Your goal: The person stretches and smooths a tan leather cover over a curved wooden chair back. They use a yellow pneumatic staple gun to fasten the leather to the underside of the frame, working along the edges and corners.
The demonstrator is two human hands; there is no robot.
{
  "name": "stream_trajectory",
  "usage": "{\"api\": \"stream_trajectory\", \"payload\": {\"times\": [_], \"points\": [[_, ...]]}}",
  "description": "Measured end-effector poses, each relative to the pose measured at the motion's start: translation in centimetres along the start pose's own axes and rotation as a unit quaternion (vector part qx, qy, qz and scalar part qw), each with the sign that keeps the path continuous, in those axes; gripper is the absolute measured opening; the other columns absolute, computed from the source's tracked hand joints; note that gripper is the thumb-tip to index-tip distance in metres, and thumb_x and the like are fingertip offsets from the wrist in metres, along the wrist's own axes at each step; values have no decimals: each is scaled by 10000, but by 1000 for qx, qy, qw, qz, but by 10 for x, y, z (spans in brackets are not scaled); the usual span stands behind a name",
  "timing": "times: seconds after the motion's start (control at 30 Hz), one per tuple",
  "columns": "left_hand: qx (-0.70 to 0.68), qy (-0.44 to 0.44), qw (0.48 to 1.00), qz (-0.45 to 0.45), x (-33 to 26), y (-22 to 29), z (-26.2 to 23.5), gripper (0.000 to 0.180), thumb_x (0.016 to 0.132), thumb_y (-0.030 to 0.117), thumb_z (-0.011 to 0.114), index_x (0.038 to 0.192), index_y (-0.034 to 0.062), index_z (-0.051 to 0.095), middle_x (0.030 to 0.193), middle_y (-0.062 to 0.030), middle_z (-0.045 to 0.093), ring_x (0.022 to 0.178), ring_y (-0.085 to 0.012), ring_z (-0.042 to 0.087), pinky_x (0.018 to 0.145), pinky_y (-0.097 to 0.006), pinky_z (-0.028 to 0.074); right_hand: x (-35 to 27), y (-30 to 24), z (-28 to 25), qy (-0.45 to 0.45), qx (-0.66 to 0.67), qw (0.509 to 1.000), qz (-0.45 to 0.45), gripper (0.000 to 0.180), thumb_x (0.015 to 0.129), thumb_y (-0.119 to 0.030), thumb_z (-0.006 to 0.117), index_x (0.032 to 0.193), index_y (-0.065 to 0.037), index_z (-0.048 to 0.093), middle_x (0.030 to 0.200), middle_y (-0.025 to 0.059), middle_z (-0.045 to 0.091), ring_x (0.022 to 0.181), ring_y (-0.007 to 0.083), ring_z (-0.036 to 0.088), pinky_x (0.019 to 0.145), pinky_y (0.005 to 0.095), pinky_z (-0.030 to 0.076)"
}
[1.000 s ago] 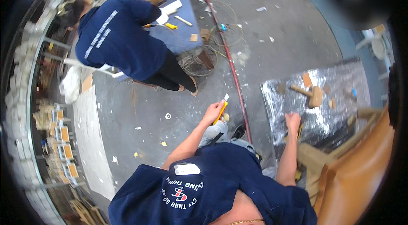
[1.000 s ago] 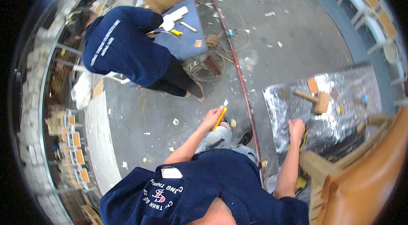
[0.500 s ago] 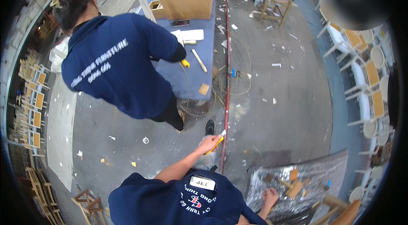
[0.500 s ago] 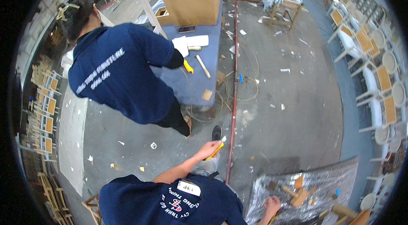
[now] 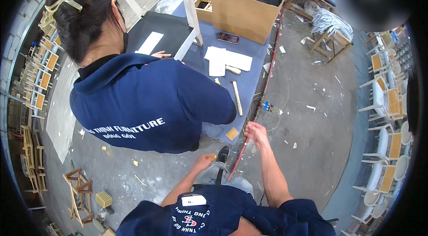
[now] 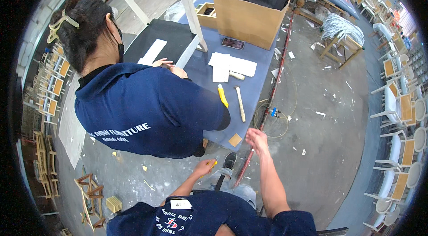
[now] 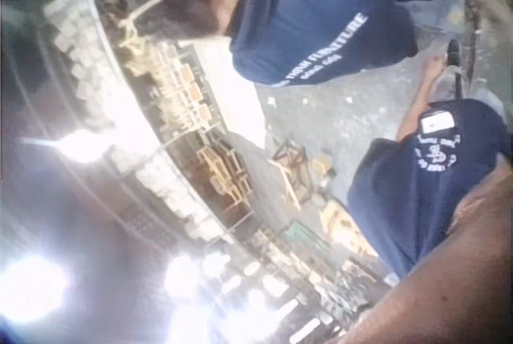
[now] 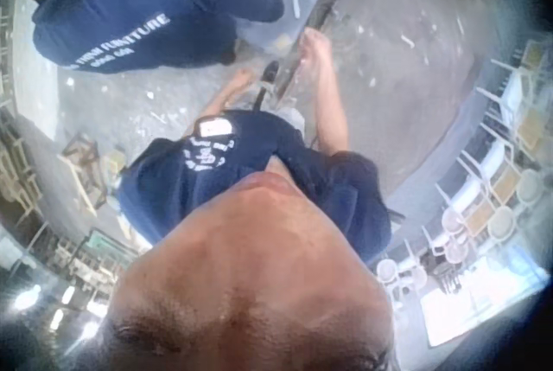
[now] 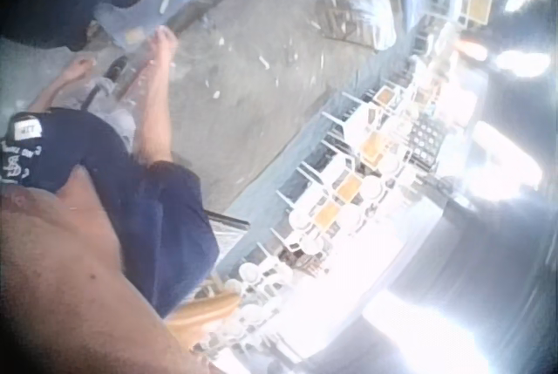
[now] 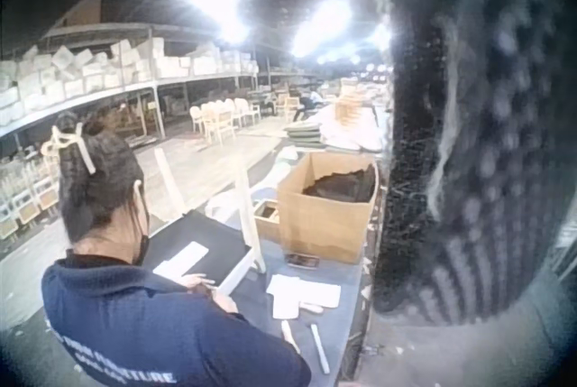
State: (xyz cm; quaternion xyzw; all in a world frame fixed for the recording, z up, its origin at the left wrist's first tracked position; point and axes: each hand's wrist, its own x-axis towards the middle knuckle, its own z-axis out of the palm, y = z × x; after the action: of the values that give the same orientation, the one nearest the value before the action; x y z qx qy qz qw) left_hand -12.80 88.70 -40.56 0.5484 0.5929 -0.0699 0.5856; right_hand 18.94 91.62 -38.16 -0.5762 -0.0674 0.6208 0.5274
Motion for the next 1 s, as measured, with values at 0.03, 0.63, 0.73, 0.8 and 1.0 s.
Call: {"api": "stream_trajectory", "payload": {"times": [0.03, 0.63, 0.73, 0.8, 1.0], "points": [[2, 12, 1000, -14, -1, -6, -4, 607, 949, 627, 423, 954, 85, 698, 713, -91, 677, 724, -256, 679, 686, -399, 498, 13, -7, 7, -4, -8, 1000, -3, 295, 913, -154, 675, 1164, -10, 617, 976, 60, 669, 857, 166, 645, 739, 327, 564], [120, -64, 990, 23, -9, 57, 11, 617, 957, 600, 431, 1026, 40, 682, 817, -139, 689, 821, -310, 666, 748, -438, 492, 129, -127, 25, 42, -133, 989, -53, 328, 898, -298, 668, 1123, -65, 619, 856, 47, 647, 731, 169, 635, 612, 337, 530], [109, -52, 990, 67, 3, 80, 29, 597, 961, 573, 439, 1011, 24, 670, 947, -217, 690, 941, -407, 649, 798, -488, 477, 63, -54, -45, 22, -283, 958, -49, 141, 889, -218, 624, 898, -81, 659, 682, 13, 615, 566, 112, 579, 504, 284, 469], [91, -39, 989, 106, 8, 100, 38, 598, 963, 568, 437, 1011, 18, 666, 966, -223, 687, 936, -409, 648, 799, -489, 476, 6, 15, -112, 39, -352, 935, 0, 223, 880, -232, 653, 1000, -47, 685, 715, 18, 637, 578, 111, 585, 498, 283, 462], [99, -107, 976, 162, 25, 180, 92, 581, 965, 555, 484, 958, 8, 677, 843, -154, 692, 798, -272, 657, 737, -404, 493, -185, 91, -212, 152, -151, 963, 166, 308, 911, -216, 643, 1147, -18, 650, 947, 68, 695, 738, 151, 672, 609, 267, 535]]}}
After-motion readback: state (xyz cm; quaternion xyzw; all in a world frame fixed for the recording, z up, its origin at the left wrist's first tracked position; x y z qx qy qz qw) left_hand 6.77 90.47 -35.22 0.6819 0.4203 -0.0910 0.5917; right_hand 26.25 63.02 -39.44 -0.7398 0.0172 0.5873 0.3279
